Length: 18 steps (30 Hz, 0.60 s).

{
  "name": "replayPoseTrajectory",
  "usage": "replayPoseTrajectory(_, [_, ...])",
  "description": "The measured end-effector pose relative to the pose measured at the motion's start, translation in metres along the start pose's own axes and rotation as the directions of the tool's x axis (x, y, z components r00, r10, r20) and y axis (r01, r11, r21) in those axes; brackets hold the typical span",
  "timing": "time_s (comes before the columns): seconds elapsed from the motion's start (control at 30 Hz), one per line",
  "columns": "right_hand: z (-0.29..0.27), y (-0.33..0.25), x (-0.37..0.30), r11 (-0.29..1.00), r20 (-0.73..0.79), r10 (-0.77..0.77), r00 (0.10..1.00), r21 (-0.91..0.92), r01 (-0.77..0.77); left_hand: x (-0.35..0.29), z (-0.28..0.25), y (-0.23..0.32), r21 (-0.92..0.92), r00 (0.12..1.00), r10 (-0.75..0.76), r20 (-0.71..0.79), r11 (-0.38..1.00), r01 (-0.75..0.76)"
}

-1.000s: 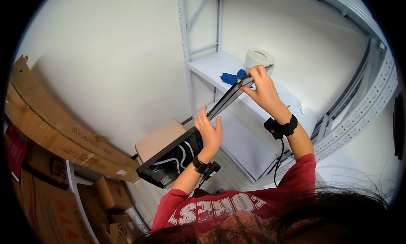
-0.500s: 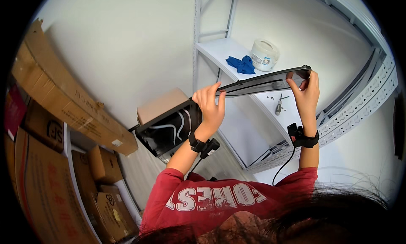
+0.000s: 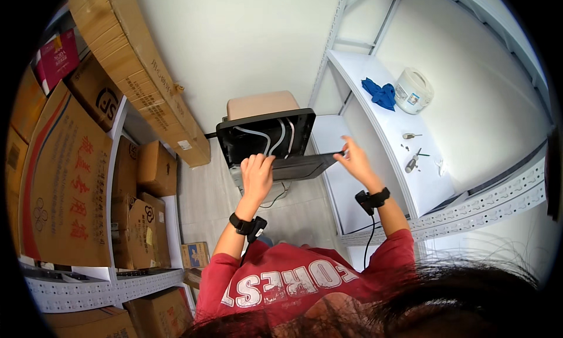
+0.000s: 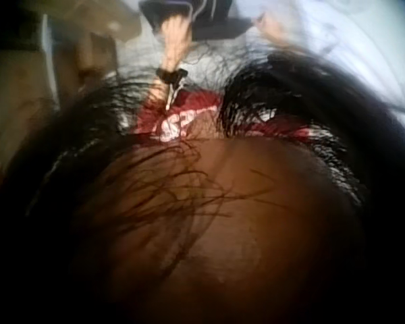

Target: The person assembles a small appliance by using a screwdriver to tighten screws on the back panel, wiping the surface with a blue cloth, and attaching a black cover plate. They handle the appliance, a screwdriver, and a cloth during the process.

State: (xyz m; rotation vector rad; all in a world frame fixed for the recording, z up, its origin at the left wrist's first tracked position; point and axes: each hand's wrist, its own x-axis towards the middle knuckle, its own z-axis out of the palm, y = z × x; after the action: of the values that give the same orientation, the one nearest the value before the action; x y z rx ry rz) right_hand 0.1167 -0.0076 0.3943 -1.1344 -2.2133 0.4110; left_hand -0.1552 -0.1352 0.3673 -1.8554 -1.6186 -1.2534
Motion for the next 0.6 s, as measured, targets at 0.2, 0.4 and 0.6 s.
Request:
replayPoseTrajectory(0.2, [0.091,-0.005,0.014,0.953,0.320,-0.225,0.920,-0.127,0.277,-0.045,-0.019,-0.051,0.170,0.959,-0.019,0.284,0.985,-0.031])
replayPoseTrajectory(0.4, [0.131,-0.007,0.060,0.981,0.382,-0.186,0.905,0.019,0.193,-0.041,-0.017,-0.062,0.098,0.919,0.011,0.394,0.994,-0.054])
replayPoseTrajectory(0.6, [0.155,0.011,0.106,0.971,0.419,-0.230,0.878,0.045,0.233,-0.047,0.012,-0.073,0.116,0.860,-0.007,0.510,0.991,-0.061])
